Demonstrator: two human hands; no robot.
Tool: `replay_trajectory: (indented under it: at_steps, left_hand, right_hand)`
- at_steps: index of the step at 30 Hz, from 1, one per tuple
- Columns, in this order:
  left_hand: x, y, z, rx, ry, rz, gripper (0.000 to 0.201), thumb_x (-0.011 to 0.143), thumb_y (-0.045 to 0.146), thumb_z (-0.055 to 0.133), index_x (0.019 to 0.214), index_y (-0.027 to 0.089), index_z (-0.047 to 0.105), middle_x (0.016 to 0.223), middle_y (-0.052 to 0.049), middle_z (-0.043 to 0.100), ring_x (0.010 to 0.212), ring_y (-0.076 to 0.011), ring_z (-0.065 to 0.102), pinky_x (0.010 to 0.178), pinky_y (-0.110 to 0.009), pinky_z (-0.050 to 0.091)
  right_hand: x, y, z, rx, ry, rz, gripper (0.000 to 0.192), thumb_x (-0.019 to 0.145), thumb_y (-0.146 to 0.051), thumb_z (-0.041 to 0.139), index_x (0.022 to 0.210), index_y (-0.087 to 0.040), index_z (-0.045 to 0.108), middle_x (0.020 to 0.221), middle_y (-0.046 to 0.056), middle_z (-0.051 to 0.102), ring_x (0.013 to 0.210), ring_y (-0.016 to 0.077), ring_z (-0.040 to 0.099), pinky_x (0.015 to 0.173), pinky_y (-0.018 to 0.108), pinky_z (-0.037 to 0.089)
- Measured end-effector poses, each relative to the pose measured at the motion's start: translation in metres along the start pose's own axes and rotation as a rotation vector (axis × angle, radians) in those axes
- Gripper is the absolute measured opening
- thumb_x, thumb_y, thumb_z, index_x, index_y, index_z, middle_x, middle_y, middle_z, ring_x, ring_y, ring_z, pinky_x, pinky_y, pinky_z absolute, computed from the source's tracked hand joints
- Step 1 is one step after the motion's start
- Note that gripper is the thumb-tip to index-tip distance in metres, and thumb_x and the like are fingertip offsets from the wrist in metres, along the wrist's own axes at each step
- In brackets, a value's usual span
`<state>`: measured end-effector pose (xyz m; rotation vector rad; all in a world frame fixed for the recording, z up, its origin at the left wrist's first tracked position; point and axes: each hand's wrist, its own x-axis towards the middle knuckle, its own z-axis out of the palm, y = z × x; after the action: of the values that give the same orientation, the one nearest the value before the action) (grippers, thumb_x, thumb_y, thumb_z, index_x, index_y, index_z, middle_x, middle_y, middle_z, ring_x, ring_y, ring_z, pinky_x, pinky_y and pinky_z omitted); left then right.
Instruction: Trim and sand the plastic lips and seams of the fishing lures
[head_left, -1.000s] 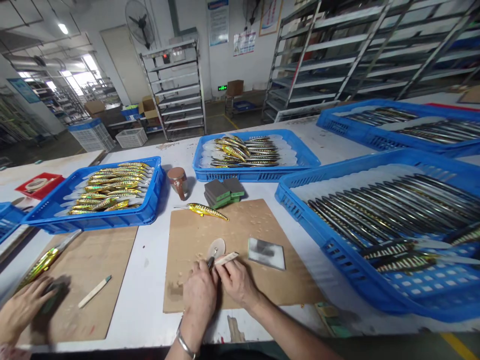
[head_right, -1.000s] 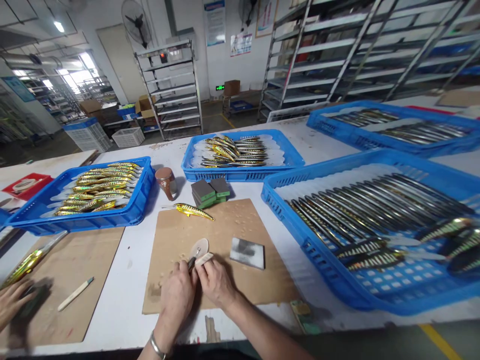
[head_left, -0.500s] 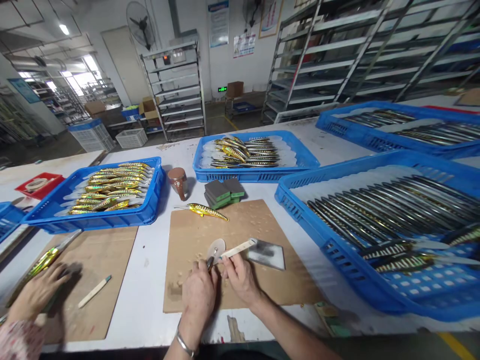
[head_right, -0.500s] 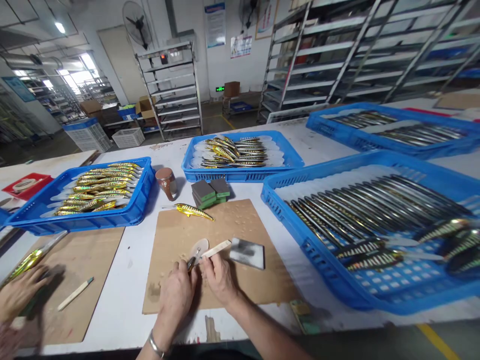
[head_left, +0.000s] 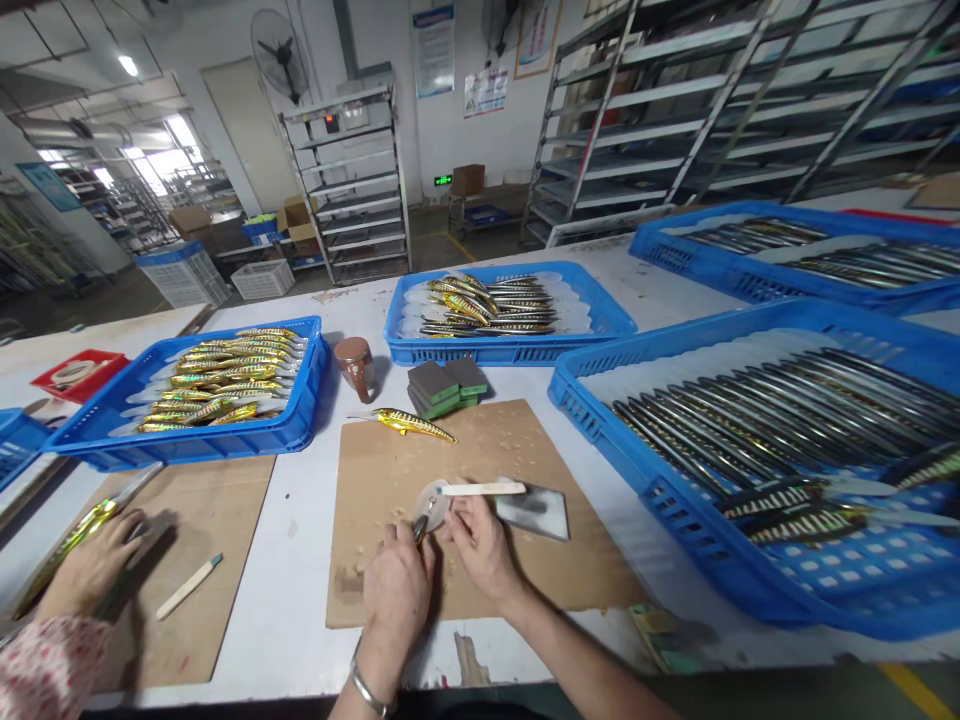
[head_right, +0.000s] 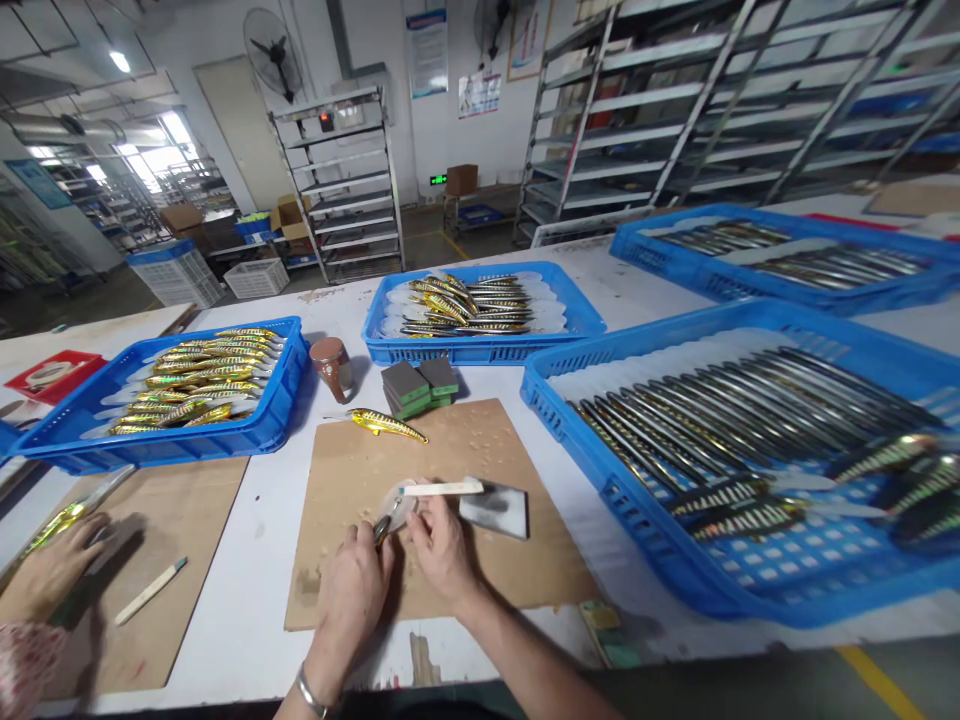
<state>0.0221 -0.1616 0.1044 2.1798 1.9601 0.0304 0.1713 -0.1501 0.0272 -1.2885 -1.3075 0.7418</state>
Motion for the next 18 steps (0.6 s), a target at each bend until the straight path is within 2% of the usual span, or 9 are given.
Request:
replay_trajectory:
  at_steps: [2, 4, 7, 9, 11, 15, 18]
  left_hand:
    - [0.0, 0.0, -0.001, -0.003, -0.005, 0.0, 0.026, 0.107, 0.032, 0.043, 0.107, 0.016, 0.063, 0.104, -0.012, 0.072, 0.093, -0.0254, 0.076, 0.07, -0.03, 0.05]
    - [0.0, 0.001, -0.002, -0.001, -0.01, 0.0, 0.027, 0.108, 0.033, 0.042, 0.107, 0.016, 0.064, 0.104, -0.012, 0.073, 0.093, -0.0261, 0.076, 0.07, -0.03, 0.05]
    - [-0.001, 0.001, -0.004, 0.009, -0.008, 0.011, 0.028, 0.108, 0.033, 0.042, 0.107, 0.016, 0.064, 0.103, -0.012, 0.073, 0.093, -0.0263, 0.076, 0.07, -0.03, 0.05]
    - [-0.001, 0.0, -0.004, 0.012, -0.009, 0.013, 0.028, 0.108, 0.033, 0.042, 0.108, 0.016, 0.064, 0.103, -0.012, 0.072, 0.093, -0.0259, 0.076, 0.071, -0.03, 0.049]
    - [-0.001, 0.0, -0.003, 0.005, -0.02, 0.009, 0.028, 0.108, 0.033, 0.042, 0.109, 0.016, 0.064, 0.104, -0.012, 0.072, 0.093, -0.0257, 0.076, 0.071, -0.03, 0.049]
    - [0.0, -0.001, -0.001, -0.006, -0.032, 0.001, 0.029, 0.107, 0.034, 0.042, 0.111, 0.015, 0.064, 0.106, -0.013, 0.072, 0.095, -0.026, 0.076, 0.072, -0.03, 0.05]
    - [0.001, -0.001, -0.001, 0.0, -0.034, 0.004, 0.029, 0.108, 0.034, 0.042, 0.111, 0.016, 0.064, 0.107, -0.012, 0.073, 0.096, -0.0263, 0.076, 0.074, -0.031, 0.052]
  right_hand:
    - [0.0, 0.0, 0.0, -0.02, -0.009, -0.033, 0.04, 0.105, -0.046, 0.051, 0.137, -0.022, 0.052, 0.129, 0.016, 0.07, 0.073, 0.0167, 0.073, 0.068, 0.031, 0.065]
    - [-0.001, 0.0, 0.0, -0.082, -0.024, -0.064, 0.04, 0.105, -0.04, 0.05, 0.14, -0.022, 0.052, 0.134, 0.016, 0.068, 0.075, 0.0164, 0.073, 0.069, 0.031, 0.064]
    - [-0.002, -0.003, -0.001, -0.172, -0.023, -0.108, 0.043, 0.103, -0.035, 0.051, 0.144, -0.021, 0.052, 0.119, 0.012, 0.074, 0.075, 0.0179, 0.071, 0.068, 0.031, 0.063]
    - [-0.002, -0.005, -0.001, -0.224, -0.01, -0.131, 0.041, 0.103, -0.032, 0.052, 0.141, -0.021, 0.056, 0.102, 0.008, 0.075, 0.071, 0.0187, 0.069, 0.067, 0.031, 0.061]
    - [-0.002, -0.007, -0.002, -0.268, -0.005, -0.151, 0.036, 0.101, -0.031, 0.053, 0.135, -0.021, 0.061, 0.094, 0.006, 0.075, 0.07, 0.0193, 0.068, 0.067, 0.032, 0.061]
    - [0.0, -0.011, -0.003, -0.32, -0.037, -0.189, 0.026, 0.099, -0.026, 0.054, 0.122, -0.021, 0.066, 0.096, 0.006, 0.075, 0.077, 0.0193, 0.071, 0.074, 0.032, 0.061]
    - [0.002, -0.013, -0.003, -0.311, -0.03, -0.232, 0.023, 0.099, -0.022, 0.053, 0.117, -0.021, 0.067, 0.105, 0.008, 0.075, 0.093, 0.0212, 0.073, 0.085, 0.035, 0.062]
